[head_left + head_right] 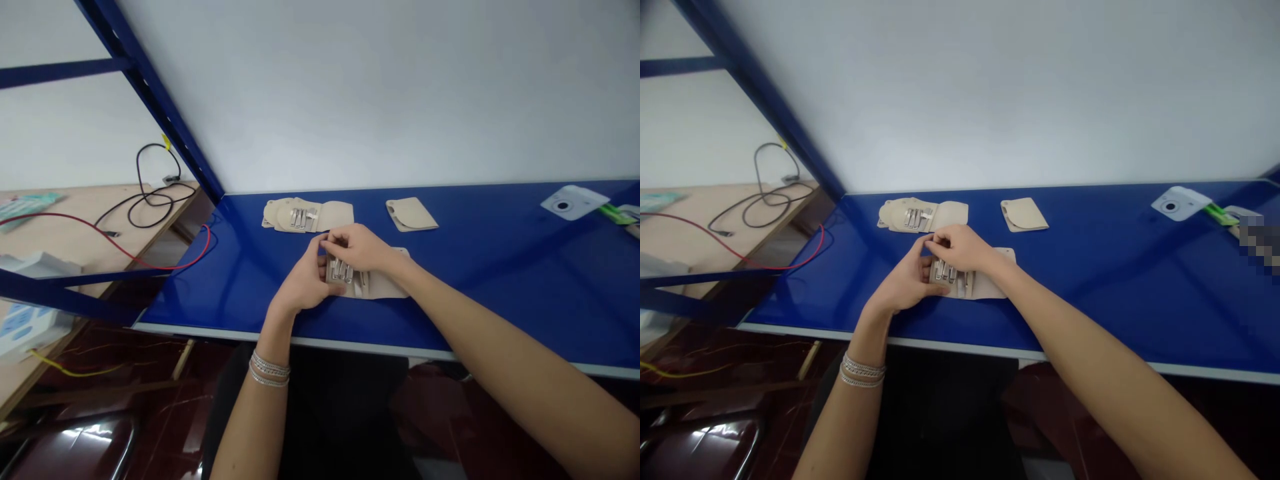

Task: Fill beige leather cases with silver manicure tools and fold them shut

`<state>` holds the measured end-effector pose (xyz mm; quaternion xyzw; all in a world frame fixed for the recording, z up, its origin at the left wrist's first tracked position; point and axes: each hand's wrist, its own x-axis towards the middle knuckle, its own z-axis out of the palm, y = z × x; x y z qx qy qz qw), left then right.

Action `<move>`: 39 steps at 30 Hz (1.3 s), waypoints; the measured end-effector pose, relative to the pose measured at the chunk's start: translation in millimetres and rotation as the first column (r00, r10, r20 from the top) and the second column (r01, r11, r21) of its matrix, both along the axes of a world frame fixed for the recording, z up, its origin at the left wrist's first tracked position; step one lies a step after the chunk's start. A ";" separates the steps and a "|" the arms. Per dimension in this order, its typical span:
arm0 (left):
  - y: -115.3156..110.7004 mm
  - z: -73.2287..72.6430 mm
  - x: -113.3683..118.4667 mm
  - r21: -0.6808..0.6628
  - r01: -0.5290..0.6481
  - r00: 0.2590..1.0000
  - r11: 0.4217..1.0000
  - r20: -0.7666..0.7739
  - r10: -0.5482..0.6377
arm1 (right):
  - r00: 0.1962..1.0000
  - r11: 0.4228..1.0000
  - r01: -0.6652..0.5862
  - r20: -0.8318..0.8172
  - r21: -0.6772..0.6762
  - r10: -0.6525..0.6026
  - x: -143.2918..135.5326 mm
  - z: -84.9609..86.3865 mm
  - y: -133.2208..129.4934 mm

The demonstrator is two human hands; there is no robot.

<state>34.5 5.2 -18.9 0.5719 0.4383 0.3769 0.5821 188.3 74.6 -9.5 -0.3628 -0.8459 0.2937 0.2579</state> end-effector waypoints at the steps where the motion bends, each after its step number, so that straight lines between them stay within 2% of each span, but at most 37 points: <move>1: -0.2 -0.2 -0.2 0.002 0.006 1.000 1.000 0.009 -0.006 | 1.000 1.000 0.003 -0.009 -0.008 -0.003 0.3 -0.3 0.8; 10: 0.0 -3.2 -0.1 -0.041 0.016 1.000 0.999 0.001 -0.016 | 0.998 0.998 0.045 -0.049 0.046 -0.043 1.0 -2.3 5.3; 16: -1.9 -0.9 1.0 -0.058 -0.009 1.000 0.998 0.006 0.010 | 1.000 1.000 0.010 0.020 0.015 -0.011 1.7 2.1 2.1; 25: -1.1 -5.9 1.5 -0.023 0.015 0.998 1.000 0.069 -0.013 | 0.992 0.999 0.014 0.123 -0.032 -0.010 -0.2 4.0 -2.7; 33: -1.9 -2.3 1.1 -0.054 0.020 0.999 0.998 0.026 -0.018 | 0.998 0.998 0.051 0.047 0.025 -0.052 -1.2 3.5 -0.9; 39: -1.3 -4.4 0.0 -0.028 0.025 1.000 0.999 0.006 -0.025 | 0.997 0.996 0.082 0.009 0.027 -0.082 -0.4 2.3 2.6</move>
